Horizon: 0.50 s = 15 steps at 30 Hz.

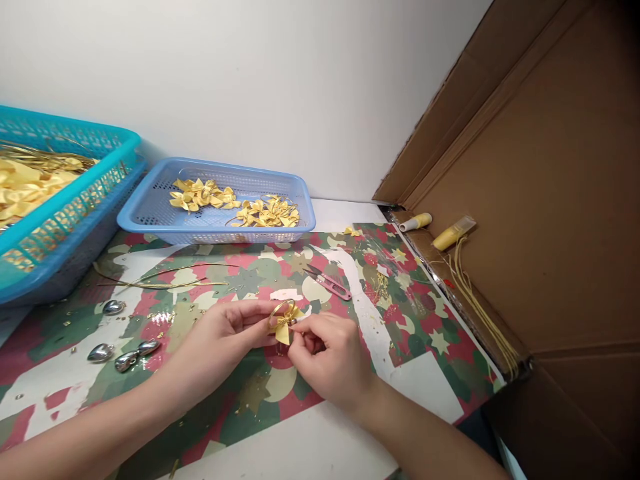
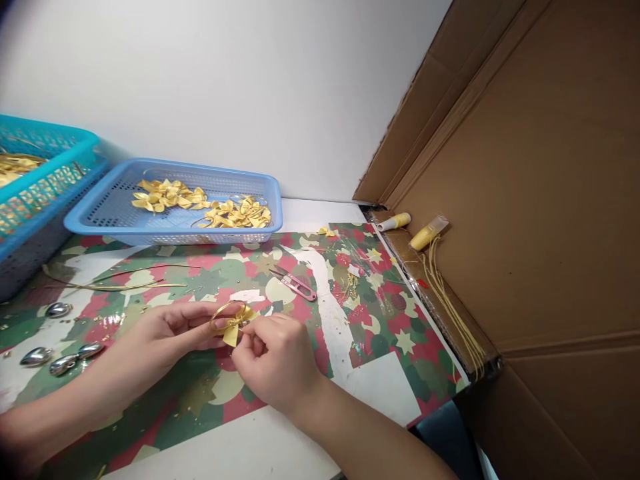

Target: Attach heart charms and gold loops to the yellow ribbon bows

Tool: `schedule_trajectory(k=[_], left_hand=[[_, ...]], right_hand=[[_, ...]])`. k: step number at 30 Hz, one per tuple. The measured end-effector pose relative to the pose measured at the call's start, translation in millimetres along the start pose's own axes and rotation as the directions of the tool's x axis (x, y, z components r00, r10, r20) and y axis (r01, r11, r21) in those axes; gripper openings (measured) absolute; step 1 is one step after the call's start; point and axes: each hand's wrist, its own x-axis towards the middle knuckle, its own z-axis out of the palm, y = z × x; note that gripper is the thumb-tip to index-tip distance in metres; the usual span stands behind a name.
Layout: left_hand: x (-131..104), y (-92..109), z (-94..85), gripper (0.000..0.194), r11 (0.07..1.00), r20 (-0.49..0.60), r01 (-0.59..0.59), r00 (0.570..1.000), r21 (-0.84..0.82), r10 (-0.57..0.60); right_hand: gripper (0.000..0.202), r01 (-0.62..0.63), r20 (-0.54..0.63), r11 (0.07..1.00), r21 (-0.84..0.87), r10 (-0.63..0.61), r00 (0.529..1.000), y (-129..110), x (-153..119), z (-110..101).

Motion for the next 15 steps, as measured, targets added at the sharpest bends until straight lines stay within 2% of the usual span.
schedule_trajectory(k=[9, 15], left_hand=[[1, -11, -2.1, 0.043, 0.996, 0.013, -0.091, 0.996, -0.014, 0.091], [1, -13, -3.1, 0.038, 0.992, -0.010, -0.128, 0.992, -0.014, 0.128]], right_hand=[[0.017, -0.058, 0.021, 0.997, 0.051, 0.057, 0.998, -1, -2, 2], [0.014, -0.222, 0.132, 0.955, 0.196, 0.199, 0.971, -4, -1, 1]])
